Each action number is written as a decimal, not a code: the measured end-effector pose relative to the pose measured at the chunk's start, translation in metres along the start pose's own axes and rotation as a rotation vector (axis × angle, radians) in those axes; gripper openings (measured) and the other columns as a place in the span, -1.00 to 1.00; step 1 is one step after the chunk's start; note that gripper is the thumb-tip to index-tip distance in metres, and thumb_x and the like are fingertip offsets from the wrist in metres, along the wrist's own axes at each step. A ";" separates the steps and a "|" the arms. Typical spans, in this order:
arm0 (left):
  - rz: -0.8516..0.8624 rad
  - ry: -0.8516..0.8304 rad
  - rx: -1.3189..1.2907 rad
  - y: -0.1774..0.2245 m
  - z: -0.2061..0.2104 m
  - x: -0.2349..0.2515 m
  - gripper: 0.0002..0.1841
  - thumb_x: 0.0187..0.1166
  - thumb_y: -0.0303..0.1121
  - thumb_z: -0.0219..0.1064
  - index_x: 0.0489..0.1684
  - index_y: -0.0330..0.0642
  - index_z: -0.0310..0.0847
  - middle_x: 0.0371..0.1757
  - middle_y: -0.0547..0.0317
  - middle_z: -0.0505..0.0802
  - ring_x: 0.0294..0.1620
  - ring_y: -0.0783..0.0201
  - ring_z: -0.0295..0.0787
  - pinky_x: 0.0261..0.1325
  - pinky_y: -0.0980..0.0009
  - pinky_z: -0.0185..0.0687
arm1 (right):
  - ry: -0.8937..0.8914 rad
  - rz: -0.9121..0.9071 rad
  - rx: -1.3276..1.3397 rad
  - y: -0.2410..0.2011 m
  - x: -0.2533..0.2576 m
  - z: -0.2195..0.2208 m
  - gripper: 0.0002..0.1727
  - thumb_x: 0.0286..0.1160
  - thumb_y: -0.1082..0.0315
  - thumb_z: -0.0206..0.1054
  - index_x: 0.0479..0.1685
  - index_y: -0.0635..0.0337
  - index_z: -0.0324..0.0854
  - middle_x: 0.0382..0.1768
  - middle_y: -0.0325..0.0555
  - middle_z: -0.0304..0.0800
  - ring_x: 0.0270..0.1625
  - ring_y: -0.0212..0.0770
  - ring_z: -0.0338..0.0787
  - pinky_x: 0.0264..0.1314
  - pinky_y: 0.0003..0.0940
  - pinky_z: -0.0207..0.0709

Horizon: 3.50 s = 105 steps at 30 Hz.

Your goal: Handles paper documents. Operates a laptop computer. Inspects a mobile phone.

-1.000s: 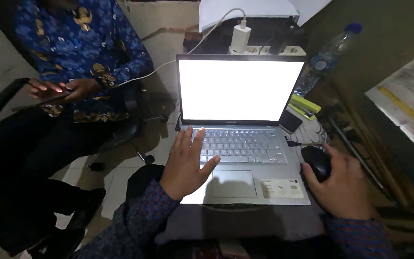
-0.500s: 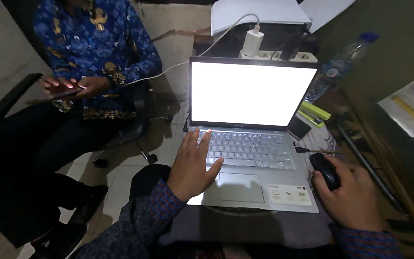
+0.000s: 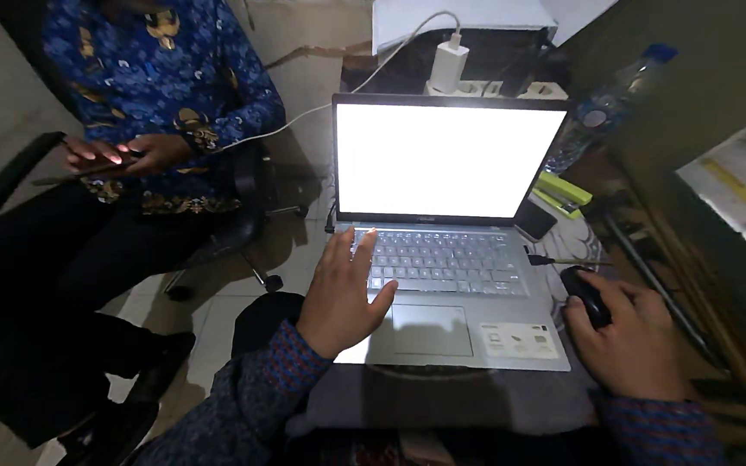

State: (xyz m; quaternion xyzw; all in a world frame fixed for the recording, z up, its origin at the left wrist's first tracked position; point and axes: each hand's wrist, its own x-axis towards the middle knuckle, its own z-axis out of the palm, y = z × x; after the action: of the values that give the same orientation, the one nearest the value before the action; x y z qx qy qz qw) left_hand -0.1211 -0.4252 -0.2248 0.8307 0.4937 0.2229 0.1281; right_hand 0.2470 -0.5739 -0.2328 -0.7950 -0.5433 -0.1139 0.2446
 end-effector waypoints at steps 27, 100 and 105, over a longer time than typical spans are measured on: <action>0.003 0.000 -0.006 0.000 0.001 -0.001 -0.14 0.50 0.34 0.19 0.78 0.04 0.31 0.72 -0.19 0.43 0.77 -0.16 0.25 0.69 -0.13 0.30 | -0.010 0.010 0.018 0.002 0.000 0.000 -0.43 0.49 -0.06 0.18 0.39 0.00 0.70 0.29 0.40 0.63 0.31 0.40 0.64 0.29 0.36 0.49; 0.010 0.007 0.010 0.000 0.002 0.000 -0.13 0.50 0.36 0.15 0.79 0.06 0.29 0.73 -0.15 0.43 0.78 -0.14 0.25 0.69 -0.12 0.30 | 0.016 0.037 0.021 -0.003 -0.001 -0.002 -0.42 0.29 -0.03 0.25 0.24 0.11 0.74 0.13 0.46 0.63 0.10 0.40 0.65 0.06 0.32 0.51; 0.006 0.001 0.006 0.000 0.001 0.000 -0.14 0.50 0.35 0.15 0.79 0.07 0.28 0.73 -0.15 0.42 0.78 -0.14 0.24 0.67 -0.12 0.32 | 0.014 0.042 0.024 -0.003 -0.002 -0.002 -0.42 0.29 -0.04 0.25 0.27 0.07 0.74 0.15 0.43 0.63 0.11 0.37 0.66 0.05 0.31 0.51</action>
State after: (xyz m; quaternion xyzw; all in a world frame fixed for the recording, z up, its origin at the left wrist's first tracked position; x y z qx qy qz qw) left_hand -0.1204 -0.4250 -0.2258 0.8325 0.4919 0.2221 0.1247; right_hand 0.2442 -0.5756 -0.2310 -0.8023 -0.5263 -0.1078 0.2602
